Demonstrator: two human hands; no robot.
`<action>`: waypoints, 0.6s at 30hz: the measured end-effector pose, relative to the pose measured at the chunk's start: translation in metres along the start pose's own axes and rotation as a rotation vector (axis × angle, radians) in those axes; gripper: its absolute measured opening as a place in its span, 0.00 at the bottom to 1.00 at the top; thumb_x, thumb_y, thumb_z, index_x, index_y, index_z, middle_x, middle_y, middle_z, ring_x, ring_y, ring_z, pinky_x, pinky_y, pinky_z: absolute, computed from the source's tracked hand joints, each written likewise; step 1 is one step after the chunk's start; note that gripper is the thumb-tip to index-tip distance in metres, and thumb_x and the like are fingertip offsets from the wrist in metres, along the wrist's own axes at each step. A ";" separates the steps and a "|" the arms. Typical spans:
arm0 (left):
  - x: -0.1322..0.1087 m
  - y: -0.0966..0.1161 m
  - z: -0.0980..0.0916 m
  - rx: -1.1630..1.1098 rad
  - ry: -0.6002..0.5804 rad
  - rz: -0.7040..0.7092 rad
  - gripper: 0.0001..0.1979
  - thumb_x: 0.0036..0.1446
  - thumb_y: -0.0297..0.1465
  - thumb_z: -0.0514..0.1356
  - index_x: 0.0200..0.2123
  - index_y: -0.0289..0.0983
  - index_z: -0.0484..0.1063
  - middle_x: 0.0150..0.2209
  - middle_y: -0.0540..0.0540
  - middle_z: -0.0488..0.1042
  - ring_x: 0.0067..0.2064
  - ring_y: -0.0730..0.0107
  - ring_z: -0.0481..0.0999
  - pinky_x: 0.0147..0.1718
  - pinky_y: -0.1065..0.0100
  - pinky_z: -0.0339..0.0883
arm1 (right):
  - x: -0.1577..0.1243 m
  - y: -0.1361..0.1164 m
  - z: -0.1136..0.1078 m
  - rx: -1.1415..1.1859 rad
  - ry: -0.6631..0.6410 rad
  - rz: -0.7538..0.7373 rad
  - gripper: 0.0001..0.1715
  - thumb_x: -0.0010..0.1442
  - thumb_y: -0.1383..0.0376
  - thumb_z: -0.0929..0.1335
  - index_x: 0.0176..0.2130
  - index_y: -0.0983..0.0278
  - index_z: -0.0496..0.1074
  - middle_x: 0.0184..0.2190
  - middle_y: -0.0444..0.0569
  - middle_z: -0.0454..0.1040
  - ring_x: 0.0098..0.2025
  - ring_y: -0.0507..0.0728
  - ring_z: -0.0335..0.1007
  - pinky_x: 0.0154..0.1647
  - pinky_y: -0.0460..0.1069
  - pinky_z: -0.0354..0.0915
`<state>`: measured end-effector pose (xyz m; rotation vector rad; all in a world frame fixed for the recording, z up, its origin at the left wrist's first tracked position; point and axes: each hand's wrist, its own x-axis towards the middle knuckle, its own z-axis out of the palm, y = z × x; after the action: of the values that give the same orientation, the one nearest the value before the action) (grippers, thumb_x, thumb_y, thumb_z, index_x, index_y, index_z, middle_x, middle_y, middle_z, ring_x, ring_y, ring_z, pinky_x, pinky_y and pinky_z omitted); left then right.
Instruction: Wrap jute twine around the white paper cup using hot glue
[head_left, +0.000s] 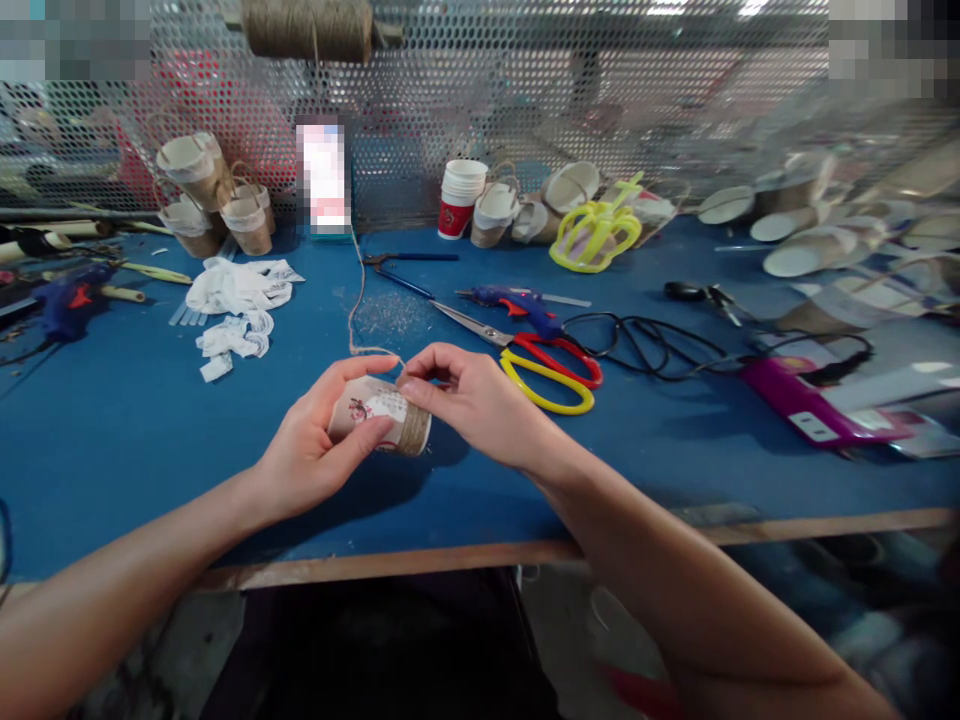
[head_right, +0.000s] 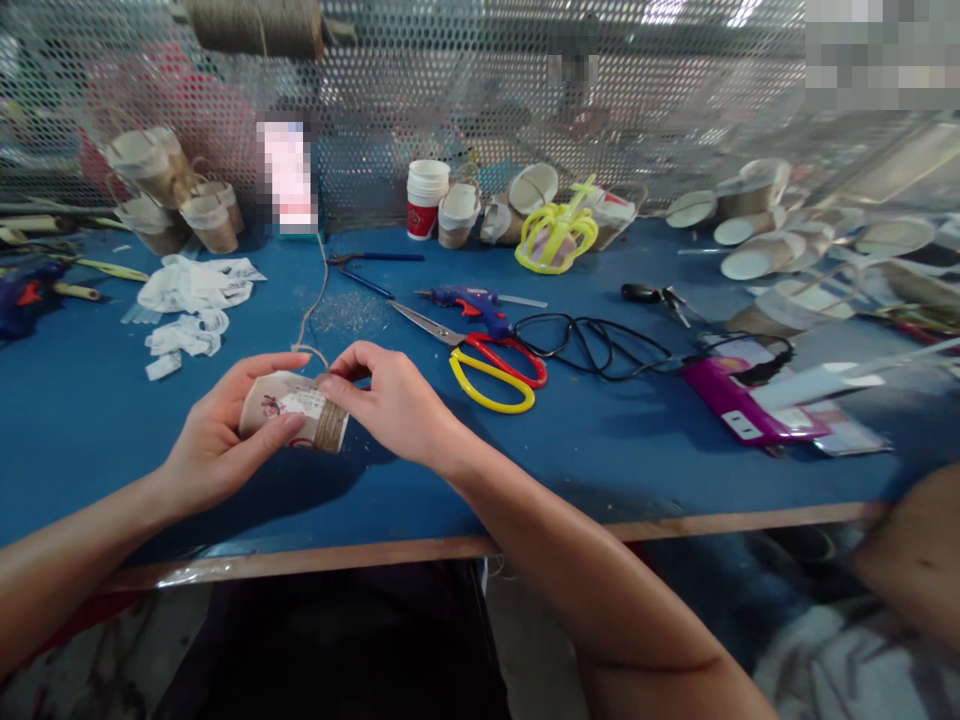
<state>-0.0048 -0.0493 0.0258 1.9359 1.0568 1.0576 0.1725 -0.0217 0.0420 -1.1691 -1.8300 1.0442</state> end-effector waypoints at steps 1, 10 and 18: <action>0.000 0.000 0.000 -0.010 -0.003 0.003 0.18 0.56 0.31 0.57 0.51 0.38 0.62 0.39 0.48 0.72 0.24 0.78 0.65 0.23 0.76 0.62 | 0.000 0.000 0.000 -0.005 -0.001 0.000 0.06 0.53 0.64 0.66 0.29 0.65 0.68 0.26 0.43 0.70 0.27 0.49 0.63 0.28 0.45 0.60; 0.001 0.002 0.000 -0.031 0.064 -0.004 0.18 0.56 0.30 0.58 0.50 0.37 0.63 0.36 0.48 0.72 0.24 0.80 0.66 0.22 0.78 0.63 | 0.000 -0.001 0.001 -0.049 -0.020 0.074 0.13 0.58 0.57 0.63 0.32 0.66 0.66 0.26 0.44 0.69 0.25 0.48 0.62 0.25 0.45 0.58; 0.005 -0.002 0.000 0.115 0.177 0.007 0.16 0.57 0.30 0.56 0.49 0.34 0.64 0.42 0.45 0.72 0.33 0.74 0.71 0.33 0.74 0.67 | -0.006 -0.003 0.004 -0.035 0.162 -0.077 0.11 0.55 0.60 0.66 0.34 0.66 0.67 0.29 0.46 0.70 0.31 0.50 0.66 0.32 0.46 0.64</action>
<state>-0.0040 -0.0438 0.0260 1.9643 1.2327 1.2136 0.1694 -0.0291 0.0422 -1.1590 -1.7578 0.8526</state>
